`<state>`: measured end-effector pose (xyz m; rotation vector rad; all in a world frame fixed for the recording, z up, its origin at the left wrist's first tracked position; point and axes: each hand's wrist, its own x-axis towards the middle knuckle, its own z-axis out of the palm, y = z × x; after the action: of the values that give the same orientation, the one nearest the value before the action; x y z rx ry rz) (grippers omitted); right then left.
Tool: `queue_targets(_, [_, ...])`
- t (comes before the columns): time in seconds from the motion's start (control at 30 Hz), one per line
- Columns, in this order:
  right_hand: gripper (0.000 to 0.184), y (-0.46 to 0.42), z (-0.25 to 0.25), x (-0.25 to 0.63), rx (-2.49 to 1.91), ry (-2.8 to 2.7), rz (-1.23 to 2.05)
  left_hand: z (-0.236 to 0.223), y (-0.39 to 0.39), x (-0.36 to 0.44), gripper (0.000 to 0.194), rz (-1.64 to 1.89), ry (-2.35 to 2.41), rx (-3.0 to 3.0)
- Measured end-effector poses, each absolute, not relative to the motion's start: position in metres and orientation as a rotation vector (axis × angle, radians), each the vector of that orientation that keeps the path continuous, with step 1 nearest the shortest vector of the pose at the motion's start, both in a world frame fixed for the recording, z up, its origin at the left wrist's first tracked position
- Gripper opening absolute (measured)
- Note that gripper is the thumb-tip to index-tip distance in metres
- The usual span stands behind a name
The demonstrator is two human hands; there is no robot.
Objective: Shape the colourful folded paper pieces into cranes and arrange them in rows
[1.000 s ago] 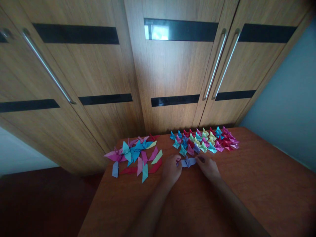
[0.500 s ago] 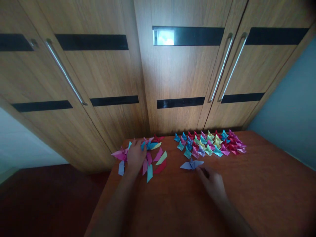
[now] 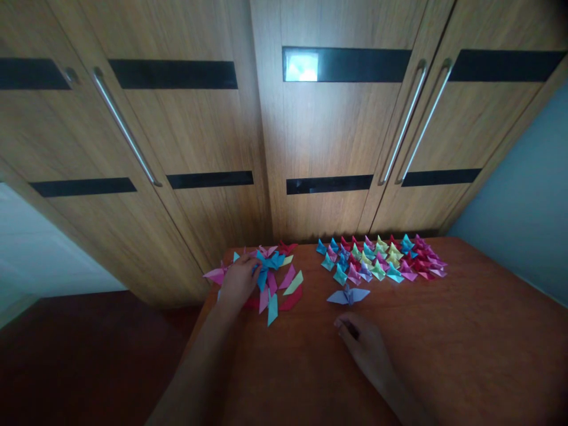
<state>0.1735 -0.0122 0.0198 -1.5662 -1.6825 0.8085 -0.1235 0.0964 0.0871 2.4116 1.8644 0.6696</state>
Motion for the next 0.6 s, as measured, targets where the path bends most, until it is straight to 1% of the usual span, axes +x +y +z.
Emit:
queue_targets(0.13, [0.025, -0.011, 0.026, 0.164, -1.495, -1.695, 0.884, 0.101, 0.077, -0.130, 0.014, 0.769, 1.765, 2.457])
queue_targets(0.3, [0.031, -0.008, 0.040, 0.146, -1.352, -1.679, 1.045, 0.113, 0.048, -0.125, 0.014, 0.915, 1.533, 2.454])
queue_targets(0.4, [0.036, -0.002, 0.047, 0.134, -1.265, -1.529, 1.276, 0.117, 0.028, -0.105, 0.015, 0.846, 1.273, 2.538])
queue_targets(0.5, [0.042, 0.006, 0.051, 0.126, -1.232, -1.374, 1.479, 0.114, 0.009, -0.079, 0.017, 0.717, 1.114, 2.718])
queue_targets(0.6, [0.036, 0.010, 0.048, 0.124, -1.165, -1.419, 1.526, 0.103, -0.007, -0.060, 0.017, 0.645, 1.038, 2.803])
